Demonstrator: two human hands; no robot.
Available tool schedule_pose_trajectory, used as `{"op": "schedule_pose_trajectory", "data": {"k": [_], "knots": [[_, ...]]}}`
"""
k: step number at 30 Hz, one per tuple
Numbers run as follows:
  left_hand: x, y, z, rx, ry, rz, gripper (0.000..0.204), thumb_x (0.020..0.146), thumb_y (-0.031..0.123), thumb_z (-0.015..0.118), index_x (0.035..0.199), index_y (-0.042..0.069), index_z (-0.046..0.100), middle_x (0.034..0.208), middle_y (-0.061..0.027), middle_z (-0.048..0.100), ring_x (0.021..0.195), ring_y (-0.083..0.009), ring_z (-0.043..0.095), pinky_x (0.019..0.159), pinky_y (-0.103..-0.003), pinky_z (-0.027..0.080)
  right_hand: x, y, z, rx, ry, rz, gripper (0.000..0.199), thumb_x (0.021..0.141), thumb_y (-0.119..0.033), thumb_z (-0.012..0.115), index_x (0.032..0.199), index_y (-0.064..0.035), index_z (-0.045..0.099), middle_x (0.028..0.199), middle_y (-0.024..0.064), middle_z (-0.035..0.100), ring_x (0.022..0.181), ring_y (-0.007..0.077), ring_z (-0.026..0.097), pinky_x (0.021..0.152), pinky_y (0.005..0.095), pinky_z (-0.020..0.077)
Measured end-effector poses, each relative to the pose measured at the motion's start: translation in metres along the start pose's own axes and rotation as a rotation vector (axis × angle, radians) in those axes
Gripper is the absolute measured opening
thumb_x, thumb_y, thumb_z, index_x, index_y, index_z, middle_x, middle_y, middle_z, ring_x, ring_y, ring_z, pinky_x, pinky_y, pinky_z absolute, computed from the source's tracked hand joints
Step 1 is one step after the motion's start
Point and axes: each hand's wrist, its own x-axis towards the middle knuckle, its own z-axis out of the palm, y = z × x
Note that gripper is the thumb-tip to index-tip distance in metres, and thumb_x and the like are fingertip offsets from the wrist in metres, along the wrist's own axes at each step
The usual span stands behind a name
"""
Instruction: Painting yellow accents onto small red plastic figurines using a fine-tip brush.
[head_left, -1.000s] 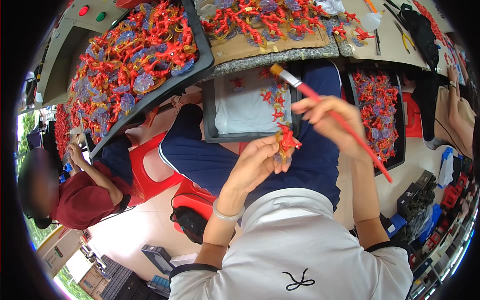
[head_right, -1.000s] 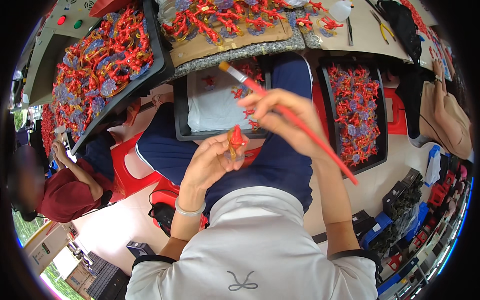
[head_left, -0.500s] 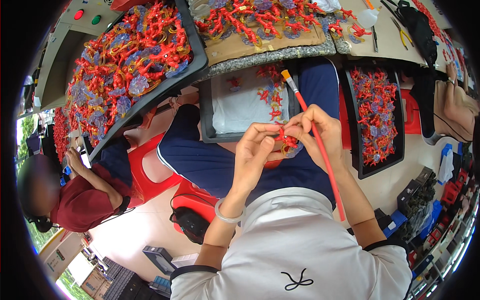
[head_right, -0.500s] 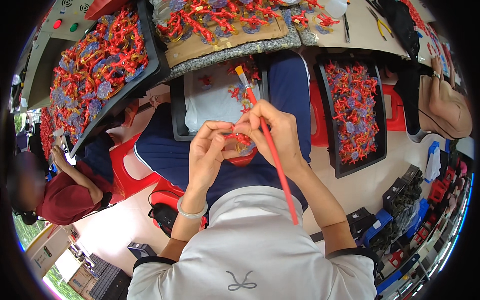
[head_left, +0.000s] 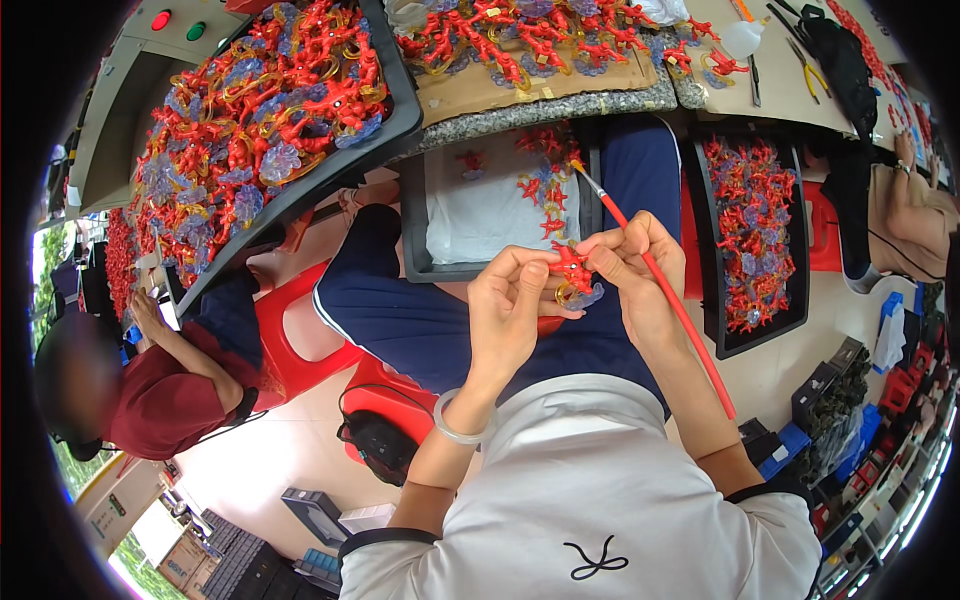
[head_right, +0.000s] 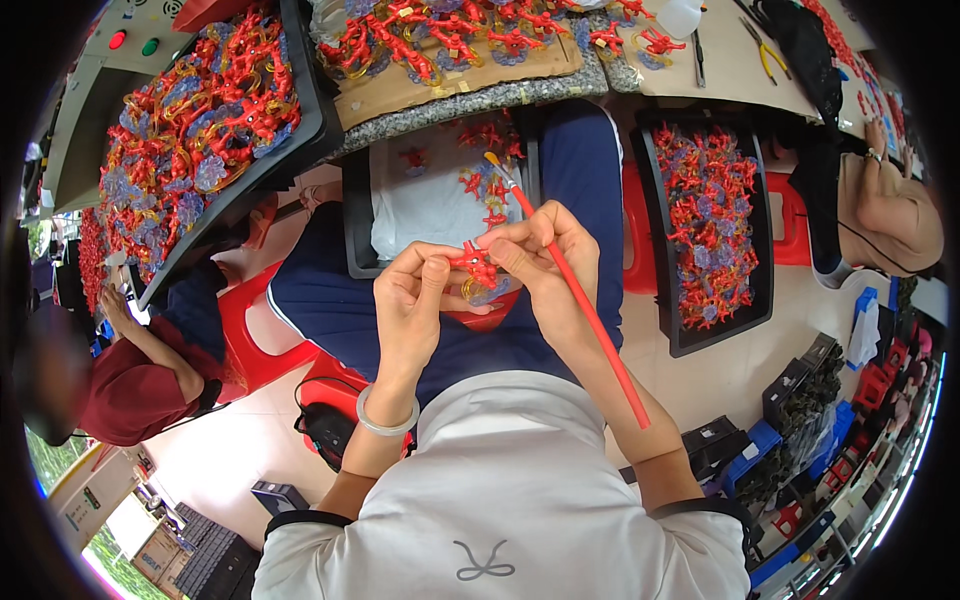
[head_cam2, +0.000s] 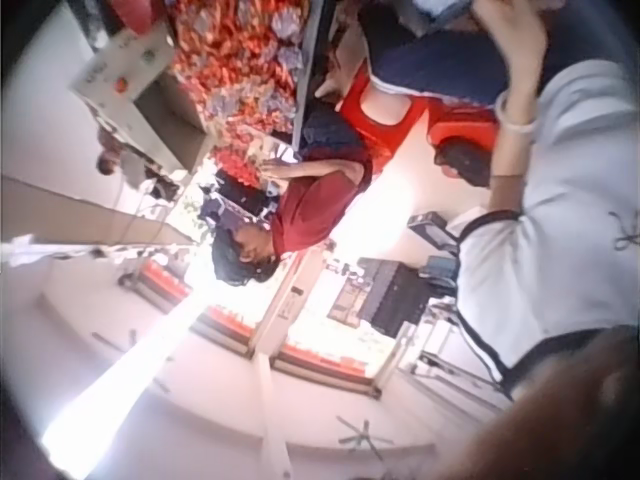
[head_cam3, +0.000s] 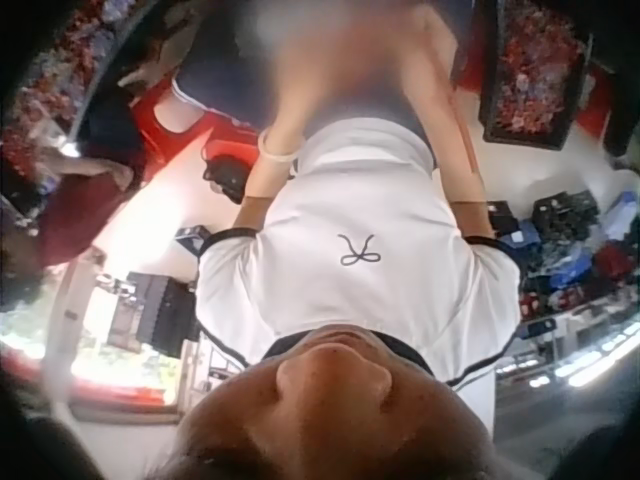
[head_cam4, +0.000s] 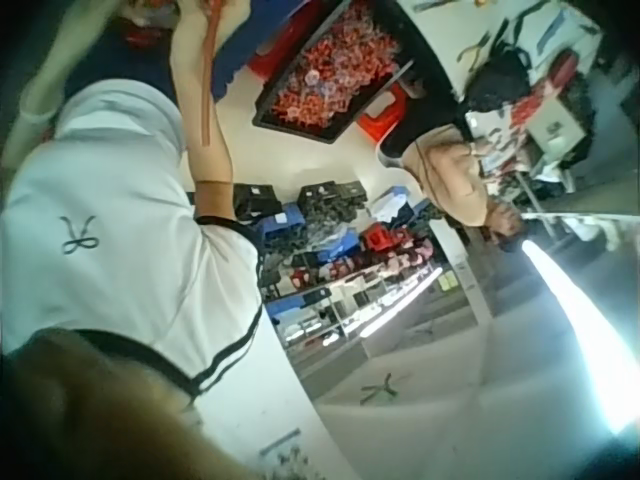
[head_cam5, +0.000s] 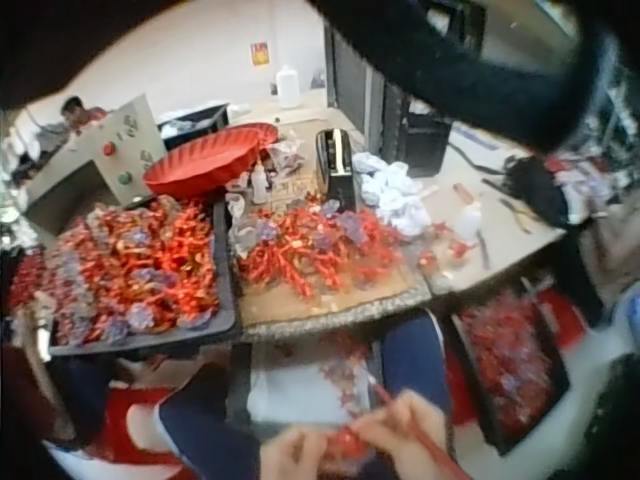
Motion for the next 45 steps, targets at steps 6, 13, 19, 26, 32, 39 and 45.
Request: {"op": "schedule_pose_trajectory", "data": {"k": [6,13,19,26,32,39,45], "knots": [[0.001,-0.001,-0.006,-0.013,-0.034,-0.043,0.028,0.1,0.018,0.048,0.101,-0.008,0.056,0.092,-0.0169,0.064,0.083,-0.0211,0.068,0.063,-0.036,0.063,-0.001,-0.002,0.004,0.054,0.01,0.018,0.035,0.085,0.007,0.063,0.078,-0.0133,0.036,0.088,0.0146,0.07,0.083,0.0147,0.067,0.076,0.027,0.0533],[0.006,-0.009,-0.015,-0.082,-0.047,-0.113,0.031,0.101,0.024,0.045,0.098,-0.005,0.056,0.082,-0.014,0.066,0.073,-0.0174,0.067,0.053,-0.028,0.057,0.002,-0.013,0.008,0.067,-0.081,0.103,0.036,0.082,0.007,0.066,0.078,-0.0135,0.037,0.088,0.0152,0.07,0.082,0.0151,0.067,0.076,0.0271,0.0537],[0.009,-0.015,-0.02,-0.08,-0.053,-0.131,0.032,0.102,0.026,0.043,0.097,-0.002,0.057,0.076,-0.0089,0.066,0.065,-0.0123,0.063,0.046,-0.023,0.045,0.005,-0.01,0.008,0.108,-0.101,0.193,0.038,0.08,0.005,0.069,0.074,-0.0126,0.036,0.085,0.0178,0.07,0.079,0.014,0.067,0.073,0.0257,0.0537],[0.0,0.006,-0.002,-0.25,-0.066,-0.127,0.021,0.095,0.01,0.055,0.111,-0.002,0.051,0.099,-0.0112,0.063,0.082,-0.0153,0.065,0.07,-0.025,0.055,0.003,-0.009,0.008,0.048,-0.029,0.037,0.038,0.081,0.006,0.068,0.076,-0.0118,0.035,0.09,0.0181,0.069,0.081,0.0141,0.067,0.075,0.0266,0.0543],[-0.002,-0.011,-0.001,0.09,0.029,-0.002,0.04,0.079,-0.009,0.06,0.116,-0.004,0.048,0.092,-0.0117,0.066,0.079,-0.0136,0.065,0.072,-0.024,0.053,0.005,-0.009,0.002,-0.003,-0.033,0.003,0.037,0.081,0.005,0.07,0.079,-0.011,0.037,0.094,0.0169,0.068,0.09,0.0146,0.065,0.079,0.028,0.0539],[-0.007,-0.001,0.007,0.419,0.052,0.006,0.058,0.072,-0.006,0.065,0.124,0.0,0.041,0.082,-0.0119,0.067,0.065,-0.0091,0.061,0.059,-0.02,0.046,0.009,-0.009,-0.005,-0.257,-0.267,0.103,0.04,0.078,0.004,0.072,0.072,-0.0118,0.035,0.092,0.0156,0.068,0.088,0.0156,0.067,0.073,0.0267,0.0529],[-0.013,0.008,0.011,0.311,-0.016,-0.074,0.049,0.078,-0.014,0.06,0.122,-0.001,0.043,0.093,-0.0098,0.064,0.079,-0.0073,0.061,0.064,-0.018,0.049,0.015,-0.006,-0.014,-0.029,-0.166,0.221,0.041,0.079,0.004,0.071,0.069,-0.0128,0.034,0.076,0.0151,0.068,0.079,0.0162,0.068,0.067,0.0253,0.0507]]}}
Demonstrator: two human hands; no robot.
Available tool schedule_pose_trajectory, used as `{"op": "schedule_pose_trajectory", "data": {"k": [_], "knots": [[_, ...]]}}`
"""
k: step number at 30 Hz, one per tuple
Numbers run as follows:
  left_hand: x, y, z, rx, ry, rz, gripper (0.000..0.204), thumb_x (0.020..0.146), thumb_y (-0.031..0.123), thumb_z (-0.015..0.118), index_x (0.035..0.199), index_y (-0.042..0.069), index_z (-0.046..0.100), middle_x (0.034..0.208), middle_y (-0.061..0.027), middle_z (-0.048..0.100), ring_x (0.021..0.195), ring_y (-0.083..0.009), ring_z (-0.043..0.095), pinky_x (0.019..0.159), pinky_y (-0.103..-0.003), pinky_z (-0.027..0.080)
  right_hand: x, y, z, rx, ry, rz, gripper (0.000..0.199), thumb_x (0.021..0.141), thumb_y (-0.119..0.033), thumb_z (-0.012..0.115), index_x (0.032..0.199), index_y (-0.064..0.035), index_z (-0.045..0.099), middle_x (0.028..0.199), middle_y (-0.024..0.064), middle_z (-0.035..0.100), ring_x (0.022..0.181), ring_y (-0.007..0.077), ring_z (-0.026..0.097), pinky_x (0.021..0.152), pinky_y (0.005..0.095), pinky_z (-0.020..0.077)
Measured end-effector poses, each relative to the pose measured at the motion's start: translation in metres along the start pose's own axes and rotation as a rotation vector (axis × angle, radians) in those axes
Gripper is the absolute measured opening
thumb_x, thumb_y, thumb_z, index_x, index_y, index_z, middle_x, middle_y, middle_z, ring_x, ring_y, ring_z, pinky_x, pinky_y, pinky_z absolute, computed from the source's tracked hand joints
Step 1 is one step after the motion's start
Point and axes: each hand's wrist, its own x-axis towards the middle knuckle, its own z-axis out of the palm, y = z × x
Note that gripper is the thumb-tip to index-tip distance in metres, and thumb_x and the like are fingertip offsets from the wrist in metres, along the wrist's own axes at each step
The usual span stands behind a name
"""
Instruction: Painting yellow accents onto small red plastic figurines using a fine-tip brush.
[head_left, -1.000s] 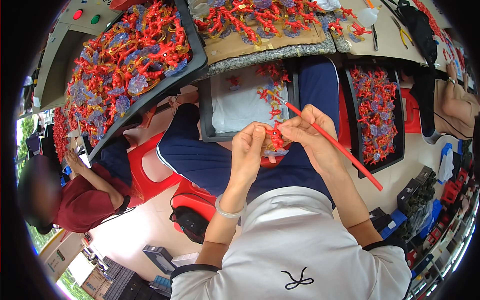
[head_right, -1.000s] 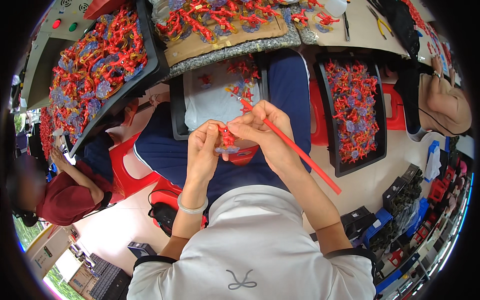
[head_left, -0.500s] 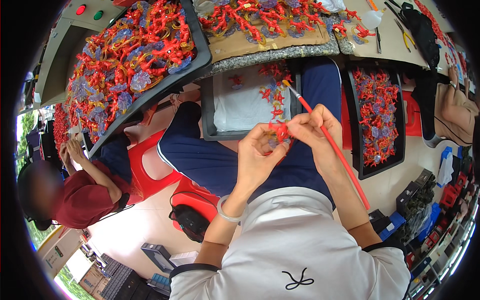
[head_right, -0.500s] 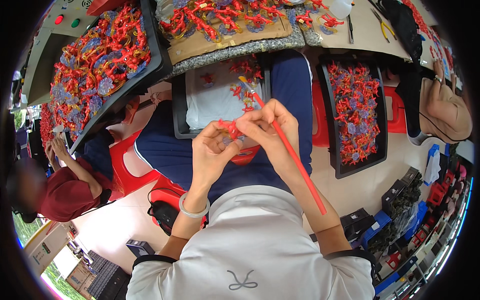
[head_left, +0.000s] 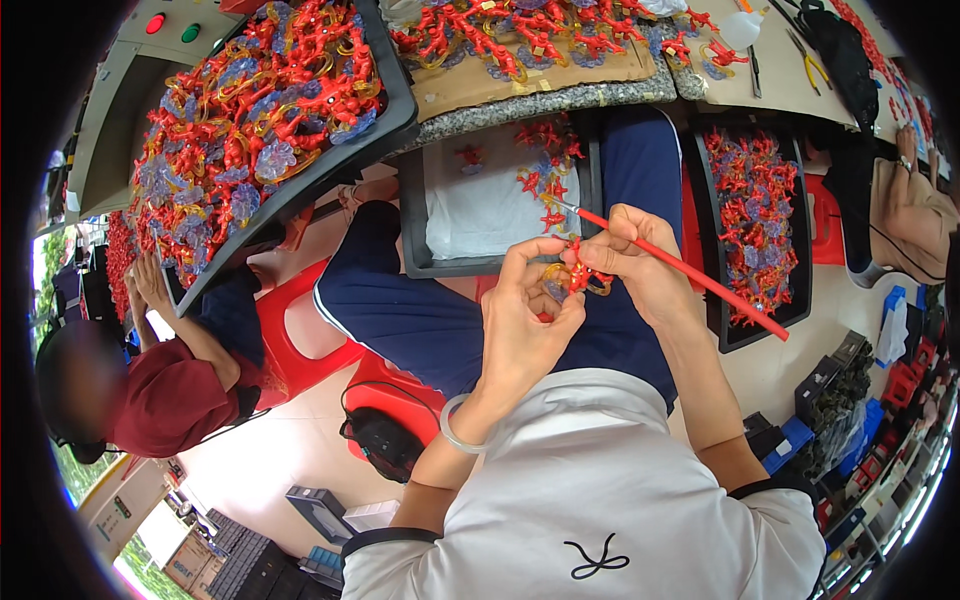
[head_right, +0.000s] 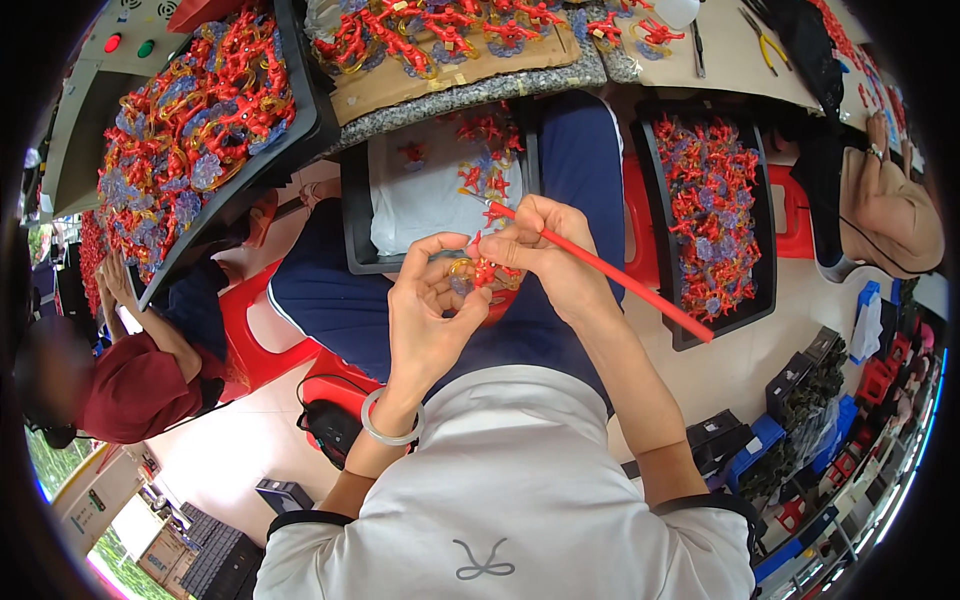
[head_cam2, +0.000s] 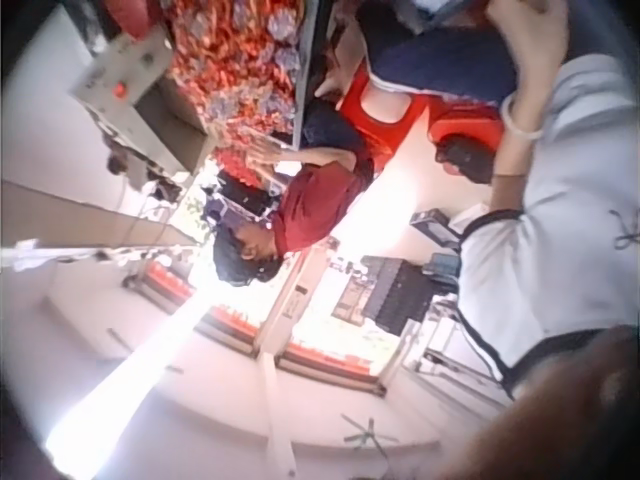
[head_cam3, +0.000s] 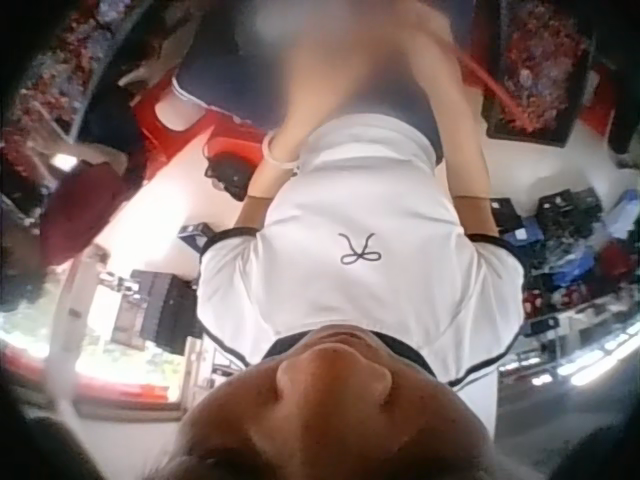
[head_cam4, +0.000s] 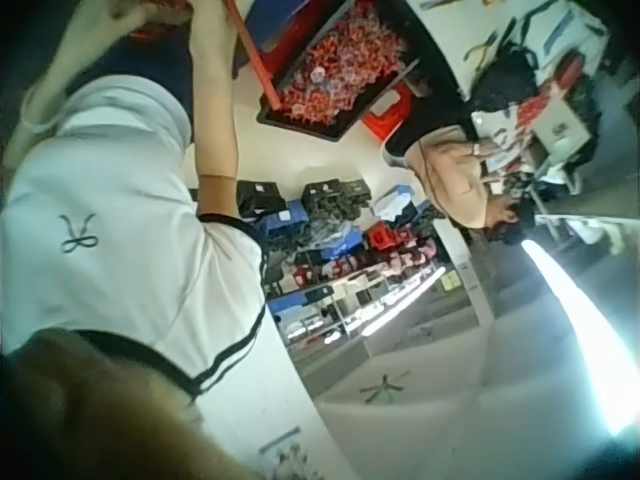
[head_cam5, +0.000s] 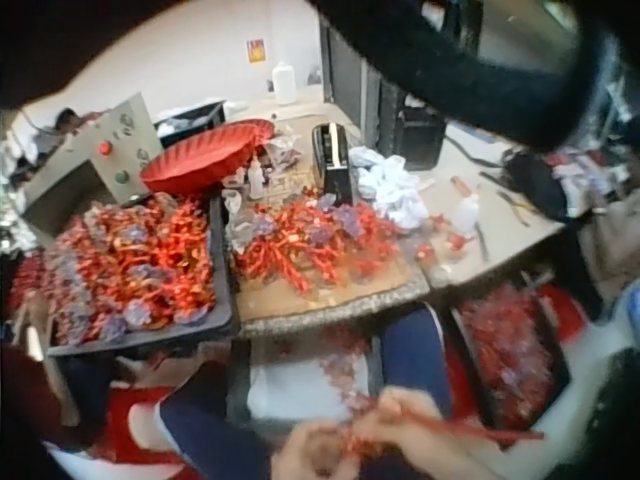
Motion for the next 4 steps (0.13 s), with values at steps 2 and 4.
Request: {"op": "schedule_pose_trajectory", "data": {"k": [2,4], "knots": [[-0.001,0.0,0.0005,-0.038,-0.024,-0.004,0.047,0.079,-0.015,0.059,0.122,-0.002,0.043,0.096,-0.0102,0.064,0.081,-0.0076,0.061,0.065,-0.018,0.05,0.0009,0.004,-0.0054,0.007,-0.001,0.017,0.041,0.079,0.003,0.071,0.069,-0.0132,0.034,0.077,0.0152,0.069,0.08,0.0172,0.069,0.068,0.0252,0.0504],[-0.001,-0.0007,-0.0003,-0.043,-0.038,0.003,0.049,0.079,-0.014,0.059,0.123,-0.001,0.043,0.097,-0.0106,0.064,0.083,-0.008,0.061,0.066,-0.018,0.05,-0.0006,0.0015,-0.0034,0.058,-0.003,0.04,0.041,0.078,0.001,0.073,0.07,-0.0142,0.035,0.077,0.0152,0.069,0.081,0.0186,0.069,0.071,0.0242,0.0491]]}}
